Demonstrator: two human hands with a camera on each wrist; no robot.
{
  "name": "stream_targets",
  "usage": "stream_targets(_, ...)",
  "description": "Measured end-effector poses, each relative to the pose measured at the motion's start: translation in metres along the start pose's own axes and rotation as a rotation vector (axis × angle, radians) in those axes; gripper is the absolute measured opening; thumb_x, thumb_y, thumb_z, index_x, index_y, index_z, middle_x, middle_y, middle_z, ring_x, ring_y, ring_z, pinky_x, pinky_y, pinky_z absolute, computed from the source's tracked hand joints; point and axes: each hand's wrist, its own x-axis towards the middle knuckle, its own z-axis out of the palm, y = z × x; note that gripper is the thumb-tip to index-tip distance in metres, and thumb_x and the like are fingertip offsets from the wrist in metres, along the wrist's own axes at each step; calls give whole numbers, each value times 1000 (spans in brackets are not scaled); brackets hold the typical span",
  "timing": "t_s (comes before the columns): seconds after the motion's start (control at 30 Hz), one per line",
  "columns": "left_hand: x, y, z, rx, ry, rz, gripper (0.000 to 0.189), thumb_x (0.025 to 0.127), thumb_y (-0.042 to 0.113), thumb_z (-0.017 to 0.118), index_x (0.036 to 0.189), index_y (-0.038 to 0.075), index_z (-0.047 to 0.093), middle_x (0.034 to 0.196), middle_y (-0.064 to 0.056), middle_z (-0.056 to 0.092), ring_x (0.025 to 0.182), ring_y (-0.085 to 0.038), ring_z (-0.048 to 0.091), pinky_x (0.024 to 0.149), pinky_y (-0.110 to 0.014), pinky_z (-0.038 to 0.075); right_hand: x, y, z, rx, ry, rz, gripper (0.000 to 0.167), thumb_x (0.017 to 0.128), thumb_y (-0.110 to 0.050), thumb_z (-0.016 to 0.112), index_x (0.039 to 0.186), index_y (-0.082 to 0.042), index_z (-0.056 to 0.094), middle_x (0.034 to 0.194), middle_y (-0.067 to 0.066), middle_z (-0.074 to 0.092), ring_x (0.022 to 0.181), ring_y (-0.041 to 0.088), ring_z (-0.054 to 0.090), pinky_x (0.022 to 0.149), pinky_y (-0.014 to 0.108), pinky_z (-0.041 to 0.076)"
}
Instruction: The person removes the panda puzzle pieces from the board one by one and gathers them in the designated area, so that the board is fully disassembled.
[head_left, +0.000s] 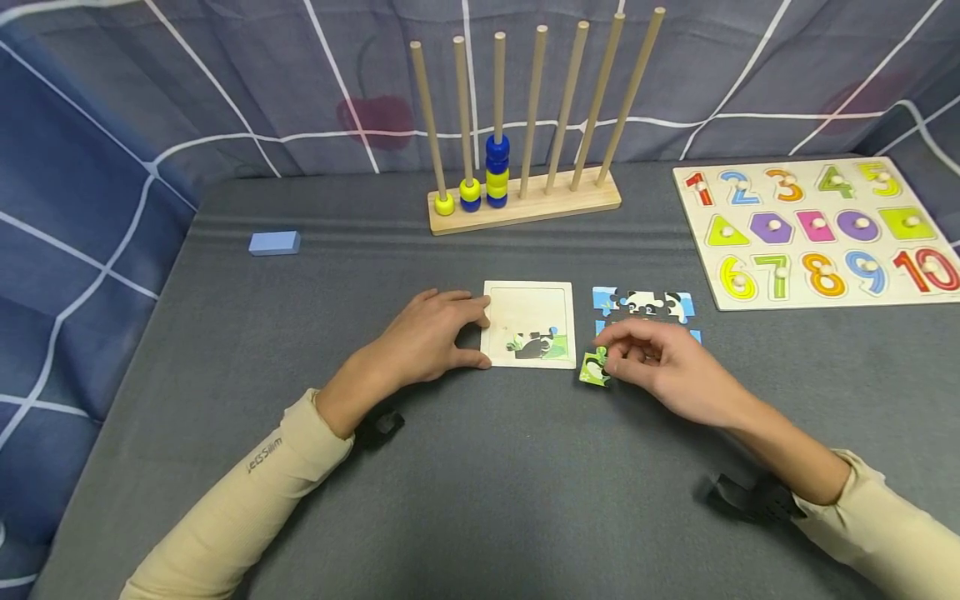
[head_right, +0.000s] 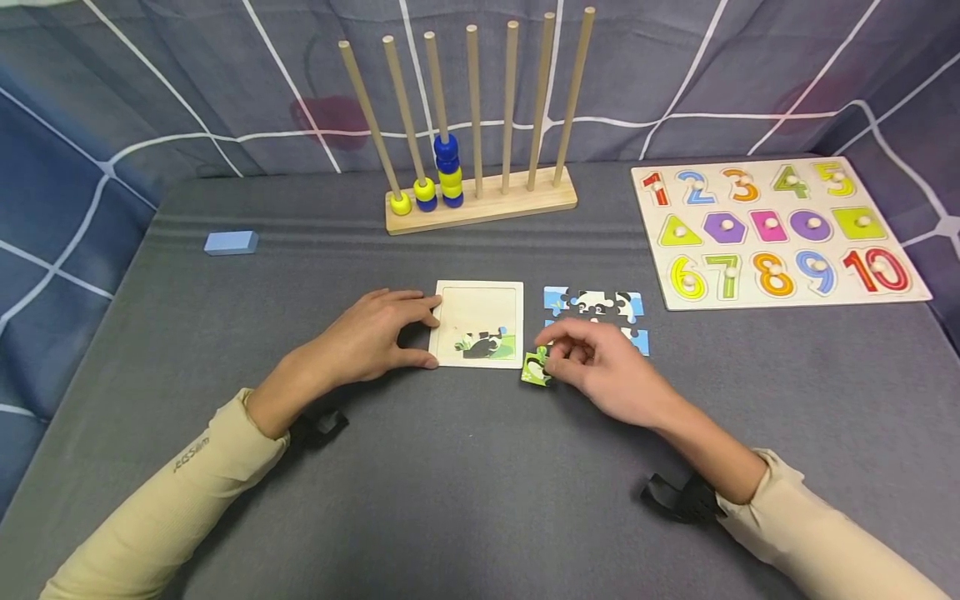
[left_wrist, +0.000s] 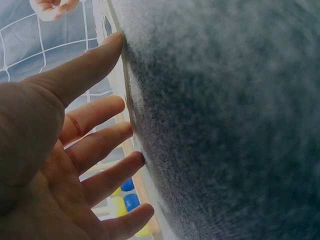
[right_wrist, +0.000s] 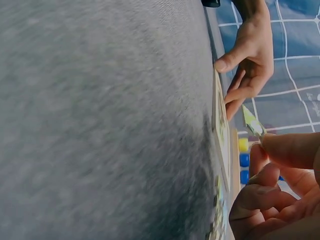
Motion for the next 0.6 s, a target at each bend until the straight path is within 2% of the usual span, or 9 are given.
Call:
stream_targets(0.27, -1, 0, 0, -2, -1, -2, 48, 82, 40, 80, 119, 12, 70, 149, -5, 47, 138, -28, 40, 112, -57, 26, -10, 6, -3, -43, 16, 31, 12, 93, -1, 66, 104, -5, 68, 81, 2, 60, 67, 12, 54, 59, 23, 45)
stream_targets(0.6, -1, 1, -1, -18, 3, 0, 48, 82, 40, 80, 120, 11, 70, 149, -5, 47, 138, -29, 41, 111, -58, 26, -12, 12, -3, -95, 10, 47, 14, 91, 2, 67, 104, -3, 69, 81, 0, 59, 66, 10, 51, 58, 22, 43)
